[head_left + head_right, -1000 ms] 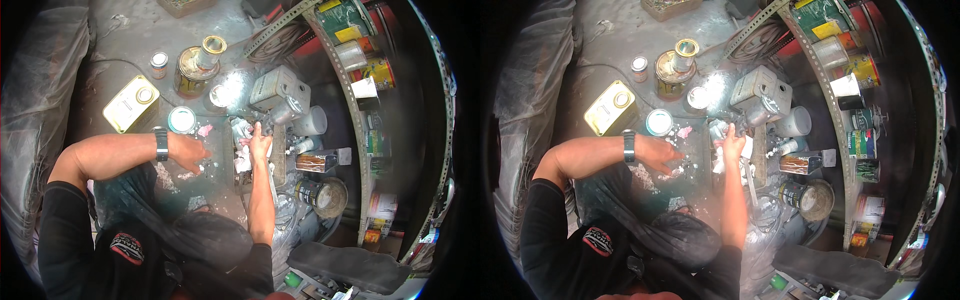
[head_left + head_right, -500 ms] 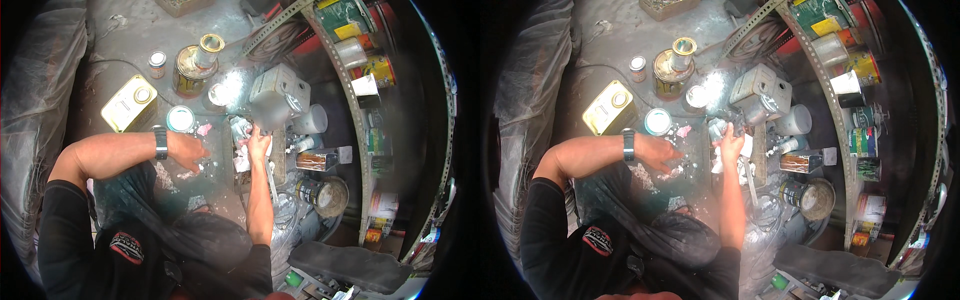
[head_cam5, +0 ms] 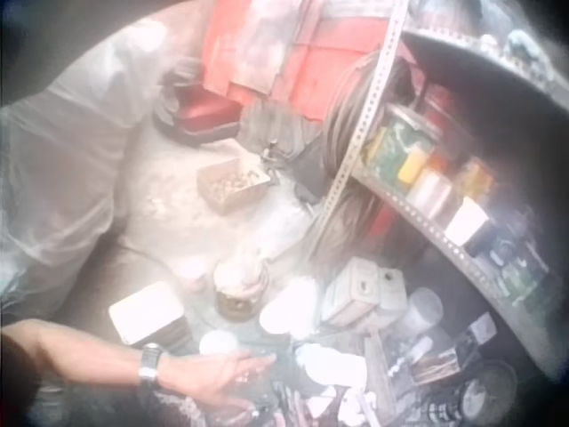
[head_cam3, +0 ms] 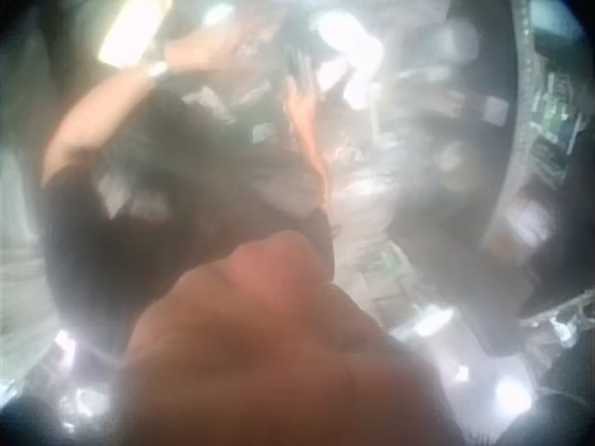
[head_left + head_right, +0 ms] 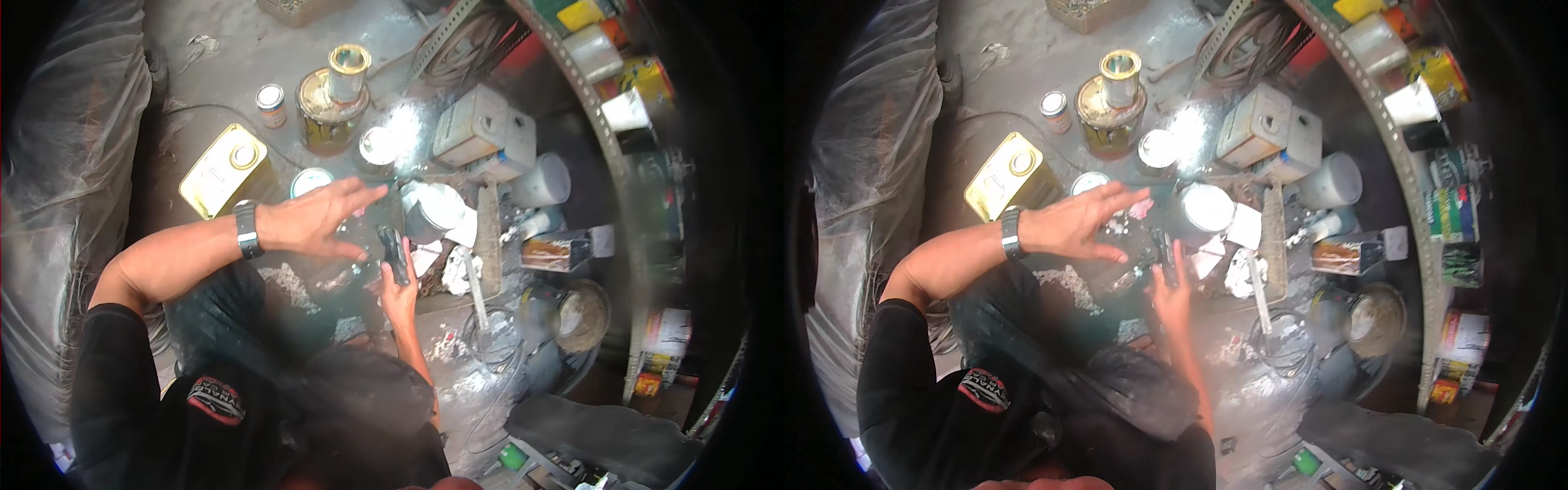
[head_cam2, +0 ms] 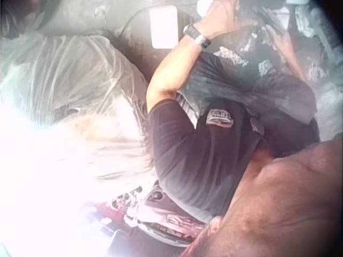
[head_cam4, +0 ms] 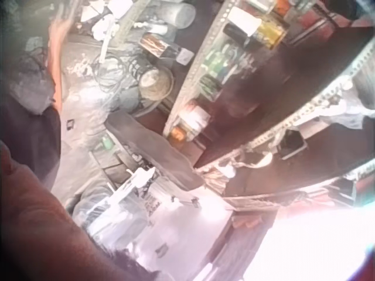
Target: The person pours a liquid from a yellow container into a small metal cup, then uses a tool to stir the contents. They repeatedly add more liquid and stir, occasionally wiping the tool on a cloth.
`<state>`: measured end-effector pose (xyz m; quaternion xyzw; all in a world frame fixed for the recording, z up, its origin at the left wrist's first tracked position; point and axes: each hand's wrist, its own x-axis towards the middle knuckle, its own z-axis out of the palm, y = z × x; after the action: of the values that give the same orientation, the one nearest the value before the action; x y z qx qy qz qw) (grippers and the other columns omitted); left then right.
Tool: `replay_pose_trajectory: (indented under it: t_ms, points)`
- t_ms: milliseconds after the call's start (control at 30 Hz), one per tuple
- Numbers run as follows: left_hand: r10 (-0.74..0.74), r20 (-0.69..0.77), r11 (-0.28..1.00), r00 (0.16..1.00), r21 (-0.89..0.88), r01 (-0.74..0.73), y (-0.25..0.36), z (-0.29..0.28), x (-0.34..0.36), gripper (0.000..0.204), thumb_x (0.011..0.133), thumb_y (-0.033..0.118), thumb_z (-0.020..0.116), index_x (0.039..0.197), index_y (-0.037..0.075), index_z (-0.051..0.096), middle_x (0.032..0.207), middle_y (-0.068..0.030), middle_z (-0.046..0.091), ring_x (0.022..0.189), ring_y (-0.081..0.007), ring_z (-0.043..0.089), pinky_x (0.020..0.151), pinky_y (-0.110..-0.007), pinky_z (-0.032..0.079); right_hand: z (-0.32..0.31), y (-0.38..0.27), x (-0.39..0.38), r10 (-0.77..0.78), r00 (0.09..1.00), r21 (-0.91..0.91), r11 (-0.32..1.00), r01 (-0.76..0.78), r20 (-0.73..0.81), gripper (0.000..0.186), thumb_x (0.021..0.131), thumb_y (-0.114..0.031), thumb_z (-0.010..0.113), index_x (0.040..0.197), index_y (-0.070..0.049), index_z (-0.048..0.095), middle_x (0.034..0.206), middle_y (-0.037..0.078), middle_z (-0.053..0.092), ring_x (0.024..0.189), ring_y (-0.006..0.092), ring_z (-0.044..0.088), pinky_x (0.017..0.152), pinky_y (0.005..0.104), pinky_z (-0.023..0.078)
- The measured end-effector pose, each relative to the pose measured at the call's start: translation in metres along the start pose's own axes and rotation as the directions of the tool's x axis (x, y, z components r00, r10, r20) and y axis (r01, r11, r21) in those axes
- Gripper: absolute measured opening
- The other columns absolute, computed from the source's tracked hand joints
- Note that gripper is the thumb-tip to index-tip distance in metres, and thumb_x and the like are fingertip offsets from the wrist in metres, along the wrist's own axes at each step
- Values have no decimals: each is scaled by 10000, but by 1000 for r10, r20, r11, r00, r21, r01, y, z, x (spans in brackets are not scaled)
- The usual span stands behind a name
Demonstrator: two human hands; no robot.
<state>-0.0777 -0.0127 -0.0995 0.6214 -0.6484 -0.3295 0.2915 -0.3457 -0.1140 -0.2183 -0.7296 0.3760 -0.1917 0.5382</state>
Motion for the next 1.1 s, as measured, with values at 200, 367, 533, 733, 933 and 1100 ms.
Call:
replay_pose_trajectory:
  t_ms: [200,367,533,733,933,1100]
  points:
    - [99,-80,984,992,154,-86,1,14,6,1089,746,331,915,1609,59,309,1397,-238,470,1214,-412,548,1047,-471,489,28,41,-36,-259,958,-158,948,276,121,644,962,-64,698,1558,-52,454,1459,210,600,1311,343,611,1068,397,481]
    - [19,15,981,1000,194,-21,0,27,15,1082,722,346,928,1589,56,350,1417,-248,468,1246,-425,532,1049,-467,489,42,43,-32,-254,965,-138,956,261,63,636,940,-61,729,1534,-118,507,1366,216,645,1226,369,651,1000,409,529]
    - [56,-31,982,998,181,-49,-2,31,21,1068,695,340,941,1567,59,394,1404,-251,485,1246,-428,533,1043,-471,490,37,48,-44,-256,966,-160,953,259,40,677,911,-46,759,1534,-119,505,1303,217,664,1155,383,672,935,410,548]
    - [95,-10,968,995,234,-90,4,31,28,1077,675,331,955,1558,56,404,1378,-244,495,1208,-421,553,1014,-470,504,38,54,-51,-229,973,-110,966,232,38,686,897,-67,783,1526,-151,521,1238,201,680,1069,381,693,865,411,564]
    - [41,40,986,998,163,-47,7,33,32,1084,662,313,964,1563,82,408,1345,-219,507,1197,-401,547,1018,-464,493,38,56,-53,-218,974,-189,955,227,70,679,897,-56,779,1519,-168,530,1246,190,677,1041,369,701,839,413,569]
    - [36,49,976,998,212,-46,8,32,30,1101,645,324,973,1567,101,415,1350,-190,505,1208,-381,534,1015,-459,483,33,52,-49,-181,981,-224,955,192,69,689,897,-83,779,1524,-213,523,1250,178,677,1065,390,698,824,438,572]
